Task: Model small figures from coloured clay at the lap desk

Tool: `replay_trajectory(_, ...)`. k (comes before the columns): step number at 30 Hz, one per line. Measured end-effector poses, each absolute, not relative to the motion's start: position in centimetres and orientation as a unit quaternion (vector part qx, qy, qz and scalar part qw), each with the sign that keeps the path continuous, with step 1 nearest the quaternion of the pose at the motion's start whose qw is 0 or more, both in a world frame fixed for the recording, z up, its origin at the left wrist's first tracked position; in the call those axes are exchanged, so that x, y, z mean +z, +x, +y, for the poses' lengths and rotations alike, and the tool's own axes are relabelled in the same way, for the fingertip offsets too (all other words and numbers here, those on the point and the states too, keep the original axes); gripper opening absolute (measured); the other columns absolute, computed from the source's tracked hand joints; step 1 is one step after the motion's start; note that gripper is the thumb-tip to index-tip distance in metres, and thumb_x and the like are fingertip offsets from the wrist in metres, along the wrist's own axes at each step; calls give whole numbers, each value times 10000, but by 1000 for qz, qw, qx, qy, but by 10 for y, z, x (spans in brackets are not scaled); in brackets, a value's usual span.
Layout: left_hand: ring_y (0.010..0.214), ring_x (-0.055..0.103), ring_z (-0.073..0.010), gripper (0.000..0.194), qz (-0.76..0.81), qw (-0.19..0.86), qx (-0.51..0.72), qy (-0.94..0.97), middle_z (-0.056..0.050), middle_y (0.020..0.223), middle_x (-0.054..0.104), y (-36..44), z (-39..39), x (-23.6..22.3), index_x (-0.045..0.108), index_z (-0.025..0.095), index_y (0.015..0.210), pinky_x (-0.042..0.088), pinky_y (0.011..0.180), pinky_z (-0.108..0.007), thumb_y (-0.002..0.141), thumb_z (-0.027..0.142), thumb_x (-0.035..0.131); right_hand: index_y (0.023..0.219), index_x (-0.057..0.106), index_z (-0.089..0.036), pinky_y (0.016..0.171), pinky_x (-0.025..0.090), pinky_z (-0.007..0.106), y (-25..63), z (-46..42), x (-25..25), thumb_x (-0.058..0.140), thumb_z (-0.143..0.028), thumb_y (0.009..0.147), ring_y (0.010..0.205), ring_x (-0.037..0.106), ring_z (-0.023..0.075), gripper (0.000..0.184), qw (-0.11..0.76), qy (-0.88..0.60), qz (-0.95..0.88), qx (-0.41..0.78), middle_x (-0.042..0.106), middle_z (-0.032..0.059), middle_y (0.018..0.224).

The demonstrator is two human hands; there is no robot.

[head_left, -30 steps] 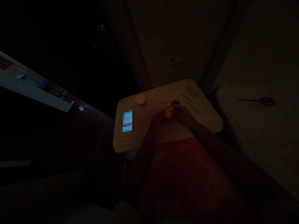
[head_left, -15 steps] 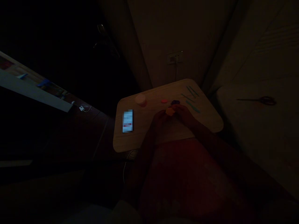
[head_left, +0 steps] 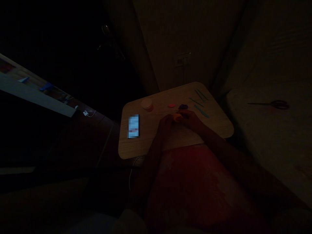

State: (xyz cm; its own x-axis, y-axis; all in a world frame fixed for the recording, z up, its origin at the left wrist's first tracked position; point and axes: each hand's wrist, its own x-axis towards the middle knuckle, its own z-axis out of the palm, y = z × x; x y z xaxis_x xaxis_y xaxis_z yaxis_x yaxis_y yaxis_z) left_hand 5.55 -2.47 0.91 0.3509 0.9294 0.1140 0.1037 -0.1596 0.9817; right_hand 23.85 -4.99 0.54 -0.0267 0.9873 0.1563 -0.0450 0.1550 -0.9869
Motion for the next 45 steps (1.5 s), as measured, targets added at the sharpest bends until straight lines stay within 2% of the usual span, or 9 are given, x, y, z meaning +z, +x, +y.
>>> replay_trajectory(6, 775, 567, -168, 502, 381, 489, 394, 678, -17, 816, 640, 54, -26, 9, 659, 187, 887, 471, 723, -279, 932, 687, 652, 920, 716, -212, 758, 579, 342, 235, -49, 2, 945, -556, 650, 821, 686, 208, 494, 543, -436, -511, 503, 733, 38, 896)
replay_trajectory(10, 735, 531, -149, 459, 382, 473, 384, 695, 2, 768, 594, 54, -27, 9, 621, 184, 834, 442, 668, -261, 966, 623, 639, 893, 698, -204, 729, 584, 326, 233, -51, 4, 954, -548, 640, 779, 688, 192, 498, 530, -429, -517, 518, 729, 32, 866)
replay_trajectory(16, 701, 525, -149, 482, 373, 493, 381, 688, -1, 731, 592, 54, -25, 9, 642, 180, 791, 428, 645, -267, 928, 641, 650, 896, 710, -216, 738, 594, 339, 233, -53, 7, 934, -573, 662, 800, 694, 205, 482, 521, -407, -536, 525, 741, 41, 881)
replay_trajectory(25, 627, 486, -136, 460, 392, 530, 375, 652, 15, 627, 529, 53, -26, 15, 575, 189, 659, 390, 593, -264, 867, 581, 699, 836, 715, -213, 693, 523, 322, 233, -51, 3, 881, -582, 726, 761, 637, 193, 420, 496, -419, -571, 502, 688, 31, 825)
replay_trajectory(33, 691, 577, -160, 497, 355, 520, 372, 682, -25, 764, 661, 54, -28, 8, 699, 171, 868, 471, 651, -280, 915, 665, 663, 807, 706, -211, 656, 492, 309, 238, -51, 1, 846, -615, 757, 717, 596, 178, 430, 531, -415, -531, 514, 661, 20, 781)
replay_trajectory(36, 815, 668, -200, 477, 352, 508, 349, 704, -62, 912, 753, 54, -28, 8, 739, 161, 1037, 536, 754, -303, 846, 597, 778, 811, 725, -209, 695, 504, 329, 239, -49, 1, 821, -593, 791, 754, 610, 192, 397, 541, -428, -535, 488, 672, 32, 815)
replay_trajectory(39, 944, 716, -237, 466, 360, 508, 355, 698, -96, 1058, 797, 54, -28, 8, 756, 154, 1161, 564, 871, -341, 854, 503, 781, 807, 713, -217, 700, 503, 335, 238, -48, 0, 805, -621, 795, 764, 608, 198, 415, 556, -441, -522, 473, 668, 33, 818)
replay_trajectory(42, 952, 726, -241, 403, 365, 526, 362, 678, -88, 1067, 808, 55, -27, 6, 779, 152, 1148, 571, 872, -342, 860, 431, 740, 771, 659, -219, 672, 492, 329, 238, -48, 1, 820, -661, 769, 721, 581, 184, 470, 555, -442, -511, 485, 640, 23, 779)
replay_trajectory(45, 874, 714, -228, 291, 372, 526, 351, 680, -60, 944, 803, 54, -25, 6, 804, 147, 1009, 565, 806, -324, 841, 367, 713, 765, 644, -213, 665, 482, 324, 237, -50, 3, 823, -673, 770, 720, 575, 181, 494, 534, -441, -535, 483, 630, 24, 770)
